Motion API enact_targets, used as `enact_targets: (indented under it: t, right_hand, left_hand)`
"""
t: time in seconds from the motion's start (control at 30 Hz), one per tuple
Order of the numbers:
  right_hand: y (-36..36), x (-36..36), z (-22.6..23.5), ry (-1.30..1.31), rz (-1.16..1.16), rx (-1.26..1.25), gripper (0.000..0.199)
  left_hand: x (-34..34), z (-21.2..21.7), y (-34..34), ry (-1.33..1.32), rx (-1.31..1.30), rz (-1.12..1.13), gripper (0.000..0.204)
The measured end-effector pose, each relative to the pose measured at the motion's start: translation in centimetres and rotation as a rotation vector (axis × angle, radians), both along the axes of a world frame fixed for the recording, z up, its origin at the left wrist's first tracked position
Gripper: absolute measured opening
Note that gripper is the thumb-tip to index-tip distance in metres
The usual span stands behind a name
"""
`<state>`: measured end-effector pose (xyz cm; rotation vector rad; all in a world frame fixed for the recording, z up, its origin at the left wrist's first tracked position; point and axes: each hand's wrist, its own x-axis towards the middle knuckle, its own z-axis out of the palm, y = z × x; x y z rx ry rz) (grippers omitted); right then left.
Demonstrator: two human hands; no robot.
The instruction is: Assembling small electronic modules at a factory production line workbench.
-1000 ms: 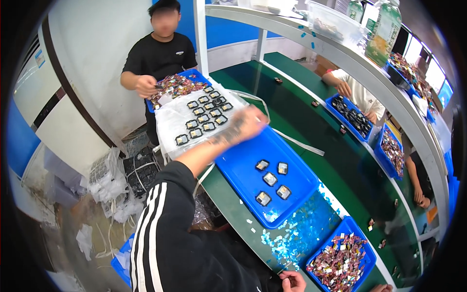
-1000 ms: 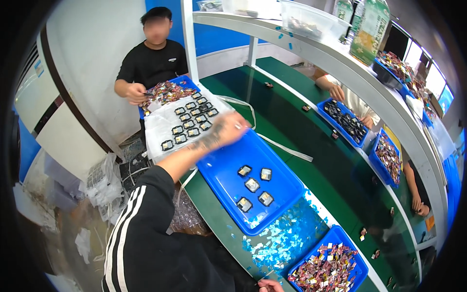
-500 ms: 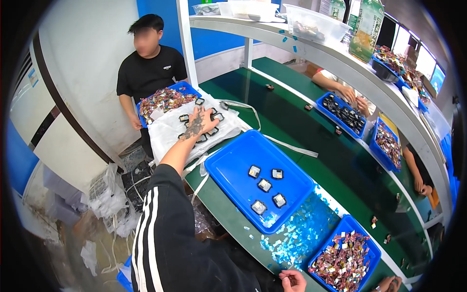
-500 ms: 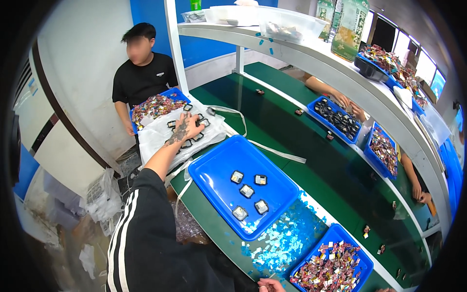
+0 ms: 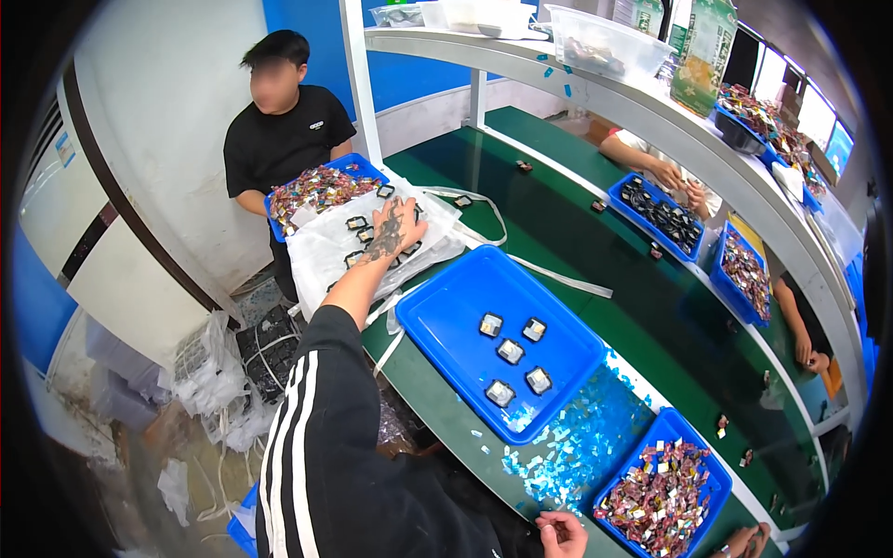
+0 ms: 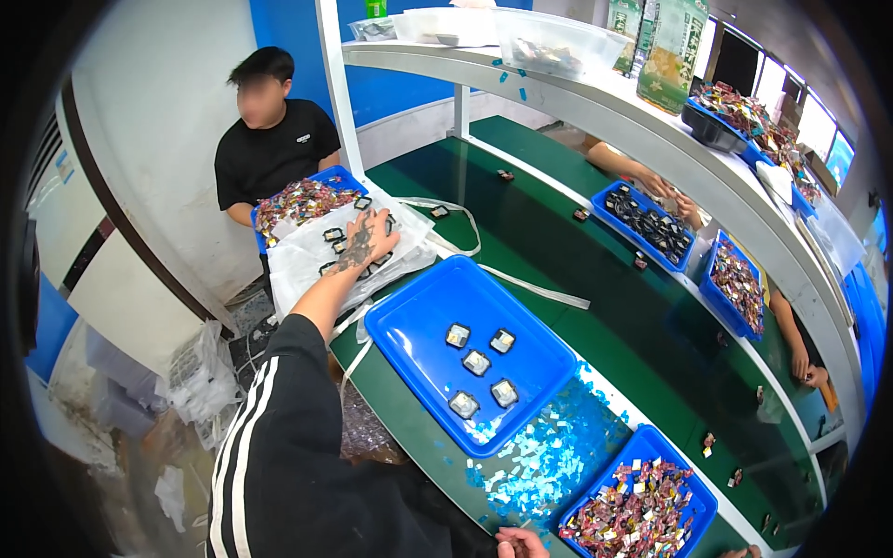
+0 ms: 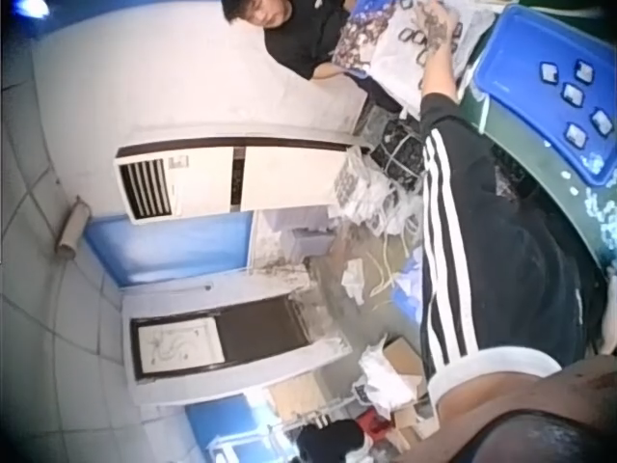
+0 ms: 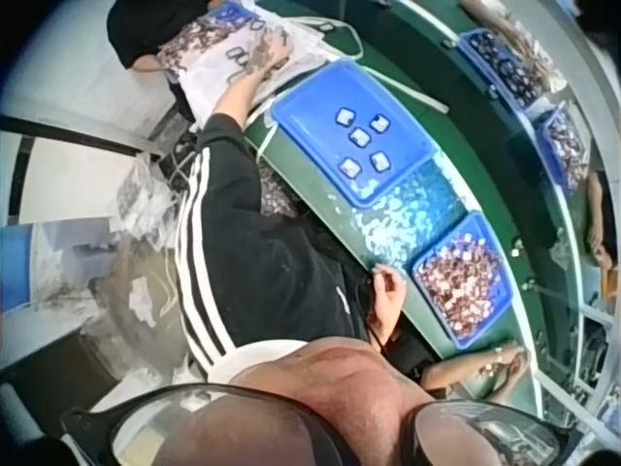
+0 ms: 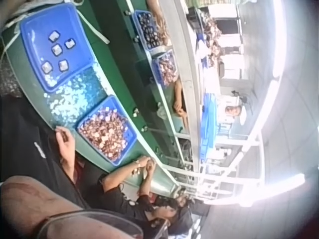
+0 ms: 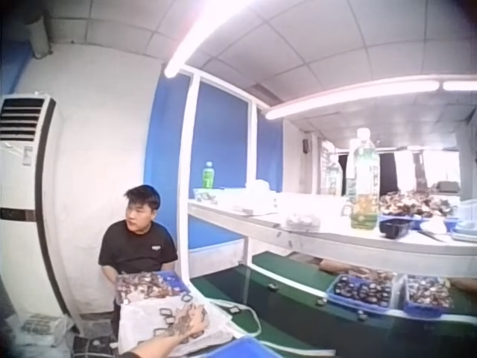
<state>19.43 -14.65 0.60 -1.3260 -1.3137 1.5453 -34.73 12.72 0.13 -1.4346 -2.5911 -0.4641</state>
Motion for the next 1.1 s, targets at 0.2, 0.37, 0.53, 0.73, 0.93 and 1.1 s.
enact_targets:
  t: [0.2,0.37,0.53,0.73,0.93,1.1]
  right_hand:
    - [-0.4,-0.2,0.3,-0.048,-0.025,0.014,0.015]
    - [-0.3,0.3,-0.5,-0.044,-0.007,0.022,0.015]
    - [-0.7,0.5,-1.7,0.045,-0.018,-0.036,0.019]
    - [-0.4,0.6,-1.5,-0.005,-0.017,-0.068,0.020]
    - [0.4,-0.3,0.2,-0.132,0.085,0.037,0.016]
    - [0.1,-0.4,0.9,-0.136,0.081,0.034,0.017]
  left_hand:
    - [-2.0,-1.6,-0.3,0.092,0.224,-0.023,0.041]
    - [-3.0,-1.8,0.0,-0.042,0.445,-0.021,0.037]
    - [-2.3,0.2,0.4,-0.332,0.720,0.040,0.036]
    - [7.4,-1.2,-0.5,-0.352,0.560,-0.460,0.029]
    - [18.2,-2.4,-4.7,-0.183,0.186,-0.764,0.025]
    - [14.4,0.1,-4.2,-0.284,0.180,-0.738,0.031]
